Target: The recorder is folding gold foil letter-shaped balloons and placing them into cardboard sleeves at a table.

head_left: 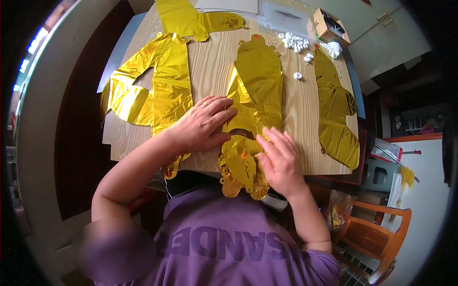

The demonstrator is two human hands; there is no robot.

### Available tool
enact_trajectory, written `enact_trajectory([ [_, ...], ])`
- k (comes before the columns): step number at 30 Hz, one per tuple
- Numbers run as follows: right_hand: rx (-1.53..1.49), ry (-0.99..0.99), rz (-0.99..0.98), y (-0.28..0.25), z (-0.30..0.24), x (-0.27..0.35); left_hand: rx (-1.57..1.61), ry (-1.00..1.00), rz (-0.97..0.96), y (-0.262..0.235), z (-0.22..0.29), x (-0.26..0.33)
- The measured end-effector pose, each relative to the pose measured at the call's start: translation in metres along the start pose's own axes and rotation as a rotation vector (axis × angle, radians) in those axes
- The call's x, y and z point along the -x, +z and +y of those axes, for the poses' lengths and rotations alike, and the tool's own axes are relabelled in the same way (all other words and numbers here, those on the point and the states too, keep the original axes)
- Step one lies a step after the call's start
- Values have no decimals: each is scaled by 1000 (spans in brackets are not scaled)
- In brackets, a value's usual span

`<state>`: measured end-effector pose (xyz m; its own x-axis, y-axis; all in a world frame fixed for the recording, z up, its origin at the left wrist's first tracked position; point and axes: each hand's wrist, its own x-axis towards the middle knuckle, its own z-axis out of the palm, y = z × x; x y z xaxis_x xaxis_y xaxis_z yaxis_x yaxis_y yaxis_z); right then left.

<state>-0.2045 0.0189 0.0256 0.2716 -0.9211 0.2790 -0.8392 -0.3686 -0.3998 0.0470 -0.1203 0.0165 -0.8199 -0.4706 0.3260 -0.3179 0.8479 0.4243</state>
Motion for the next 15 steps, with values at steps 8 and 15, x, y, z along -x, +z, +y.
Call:
enact_trajectory([
  [8, 122, 35, -134, 0, 27, -3, -21, -28, 64, 18, 6, 0],
  [15, 116, 9, -173, -11, 42, -4, -42, -50, 125, 19, 24, -10],
])
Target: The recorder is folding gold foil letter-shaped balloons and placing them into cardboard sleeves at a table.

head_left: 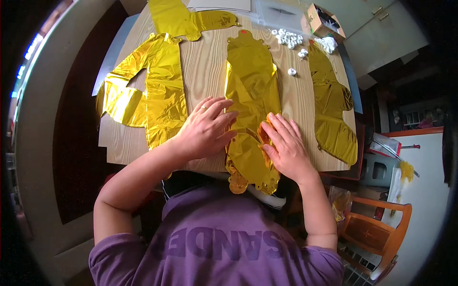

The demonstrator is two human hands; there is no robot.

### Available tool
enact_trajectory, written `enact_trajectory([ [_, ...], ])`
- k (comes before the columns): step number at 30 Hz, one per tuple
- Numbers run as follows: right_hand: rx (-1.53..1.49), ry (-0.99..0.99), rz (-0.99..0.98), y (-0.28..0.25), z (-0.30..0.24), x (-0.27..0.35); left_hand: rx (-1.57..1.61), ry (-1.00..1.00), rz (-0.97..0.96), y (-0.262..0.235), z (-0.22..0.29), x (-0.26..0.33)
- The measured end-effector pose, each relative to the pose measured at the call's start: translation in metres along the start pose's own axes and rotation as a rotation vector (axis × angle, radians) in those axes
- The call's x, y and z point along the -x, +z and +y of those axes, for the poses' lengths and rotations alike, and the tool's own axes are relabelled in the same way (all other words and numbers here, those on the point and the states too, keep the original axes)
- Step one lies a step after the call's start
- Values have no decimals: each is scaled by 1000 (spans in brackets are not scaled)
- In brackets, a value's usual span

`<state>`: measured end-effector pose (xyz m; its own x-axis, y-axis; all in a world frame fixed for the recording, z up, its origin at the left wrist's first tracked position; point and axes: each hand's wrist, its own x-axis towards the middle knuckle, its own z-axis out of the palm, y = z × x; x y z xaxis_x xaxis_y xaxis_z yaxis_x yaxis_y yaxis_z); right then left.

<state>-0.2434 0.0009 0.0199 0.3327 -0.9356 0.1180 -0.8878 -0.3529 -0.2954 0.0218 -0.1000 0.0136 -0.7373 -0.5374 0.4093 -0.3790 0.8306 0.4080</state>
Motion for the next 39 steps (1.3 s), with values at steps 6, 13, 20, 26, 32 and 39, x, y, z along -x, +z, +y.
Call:
enact_trajectory([
  [6, 28, -17, 3, 3, 1, 1, -26, -34, -122, 1, -4, 0],
  [13, 37, -26, -10, 5, 3, 2, -41, -42, -174, -6, -16, 10],
  [20, 44, -67, 101, -2, -6, 0, -69, -79, -221, -13, -9, 6],
  [26, -139, -210, 135, 10, -80, -7, -83, -83, -190, -14, -8, 5],
  [32, -154, -200, 112, 31, -102, 5, -71, -59, -180, -15, -13, 6],
  [39, -218, -149, 214, 36, -96, 8, -55, -111, -224, -17, -10, 7],
])
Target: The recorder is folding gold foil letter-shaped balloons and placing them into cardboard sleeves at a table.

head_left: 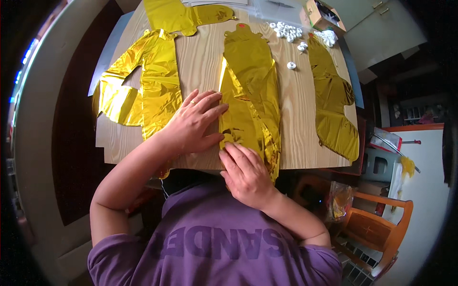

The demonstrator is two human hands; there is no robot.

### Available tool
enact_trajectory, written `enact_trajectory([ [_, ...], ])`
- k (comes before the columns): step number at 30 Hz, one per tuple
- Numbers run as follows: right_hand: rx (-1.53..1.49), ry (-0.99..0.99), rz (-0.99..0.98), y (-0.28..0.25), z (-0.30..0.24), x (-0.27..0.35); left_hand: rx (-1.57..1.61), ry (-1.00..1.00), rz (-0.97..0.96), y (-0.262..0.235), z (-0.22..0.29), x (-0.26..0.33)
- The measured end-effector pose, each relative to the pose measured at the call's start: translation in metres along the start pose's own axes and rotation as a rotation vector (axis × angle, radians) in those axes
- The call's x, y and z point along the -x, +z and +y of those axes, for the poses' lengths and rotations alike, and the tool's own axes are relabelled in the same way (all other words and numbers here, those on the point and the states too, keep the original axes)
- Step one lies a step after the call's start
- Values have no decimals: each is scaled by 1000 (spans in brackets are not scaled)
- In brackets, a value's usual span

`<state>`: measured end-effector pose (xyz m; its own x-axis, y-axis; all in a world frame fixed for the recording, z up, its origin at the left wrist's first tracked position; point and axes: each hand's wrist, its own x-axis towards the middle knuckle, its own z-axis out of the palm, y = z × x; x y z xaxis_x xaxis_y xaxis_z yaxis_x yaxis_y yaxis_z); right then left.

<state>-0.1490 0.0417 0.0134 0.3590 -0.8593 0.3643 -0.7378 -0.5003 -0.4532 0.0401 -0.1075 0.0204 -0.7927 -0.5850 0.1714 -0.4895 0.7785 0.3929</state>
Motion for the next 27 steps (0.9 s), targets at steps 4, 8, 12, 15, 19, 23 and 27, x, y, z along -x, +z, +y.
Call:
enact_trajectory([
  [4, 125, 55, -80, -2, -5, -7, -3, -1, 5, -1, 0, -1],
  [8, 150, 55, -90, 3, -7, -5, -23, 6, -20, -2, -2, -2],
  [12, 119, 65, -87, 1, -8, -7, -19, -15, -64, -6, -1, -2],
  [15, 114, 95, -39, 1, -7, -10, -8, -9, -48, -3, -2, 0],
  [19, 190, 86, -75, 4, -6, -13, -18, -3, -57, -4, -4, 1],
  [23, 242, 80, -98, 5, -7, -12, -15, 23, -42, -4, -7, 0],
  [27, 264, 79, -121, 6, -9, -12, -32, 43, -38, -3, -17, -10],
])
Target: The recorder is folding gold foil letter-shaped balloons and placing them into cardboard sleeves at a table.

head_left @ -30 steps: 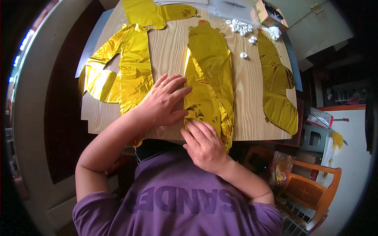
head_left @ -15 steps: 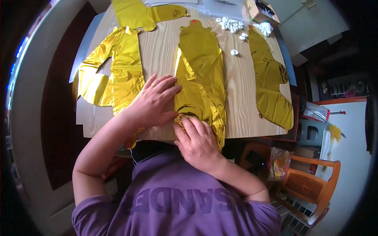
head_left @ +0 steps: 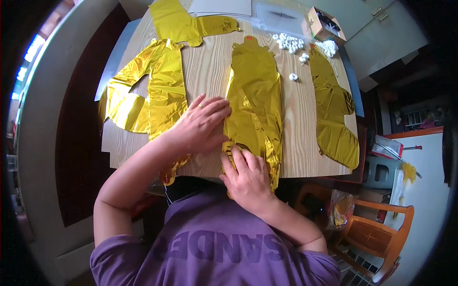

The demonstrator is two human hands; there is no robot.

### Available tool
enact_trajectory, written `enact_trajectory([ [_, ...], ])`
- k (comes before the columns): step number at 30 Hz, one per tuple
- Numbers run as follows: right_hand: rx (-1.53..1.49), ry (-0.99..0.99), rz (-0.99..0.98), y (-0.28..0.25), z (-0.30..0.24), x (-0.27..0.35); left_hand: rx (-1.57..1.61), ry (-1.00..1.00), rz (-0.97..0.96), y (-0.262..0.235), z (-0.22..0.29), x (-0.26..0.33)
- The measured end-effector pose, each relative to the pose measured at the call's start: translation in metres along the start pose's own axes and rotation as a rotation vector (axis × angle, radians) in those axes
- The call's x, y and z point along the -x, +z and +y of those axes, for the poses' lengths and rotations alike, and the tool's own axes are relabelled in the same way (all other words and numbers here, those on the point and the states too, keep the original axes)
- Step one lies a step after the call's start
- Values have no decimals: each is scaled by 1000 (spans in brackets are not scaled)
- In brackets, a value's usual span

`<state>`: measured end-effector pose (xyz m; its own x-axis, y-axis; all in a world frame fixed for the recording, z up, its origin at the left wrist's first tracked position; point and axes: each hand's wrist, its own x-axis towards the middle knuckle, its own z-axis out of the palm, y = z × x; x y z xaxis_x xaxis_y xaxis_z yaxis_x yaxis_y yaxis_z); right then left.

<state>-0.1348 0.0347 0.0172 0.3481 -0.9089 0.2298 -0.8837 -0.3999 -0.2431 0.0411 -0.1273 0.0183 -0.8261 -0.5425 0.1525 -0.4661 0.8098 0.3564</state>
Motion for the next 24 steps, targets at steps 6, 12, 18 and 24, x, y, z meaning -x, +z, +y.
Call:
enact_trajectory([
  [6, 38, -11, -16, -3, -1, -2, -178, -58, 29, 0, -41, -50],
  [12, 37, -21, -25, -4, 0, -1, -180, -102, -2, -7, -72, -89],
  [18, -190, 16, 47, -19, 15, -7, -169, -131, 246, 4, -53, -69],
  [24, -133, 84, 277, -41, 94, -20, -109, -112, 127, 15, 9, -14],
])
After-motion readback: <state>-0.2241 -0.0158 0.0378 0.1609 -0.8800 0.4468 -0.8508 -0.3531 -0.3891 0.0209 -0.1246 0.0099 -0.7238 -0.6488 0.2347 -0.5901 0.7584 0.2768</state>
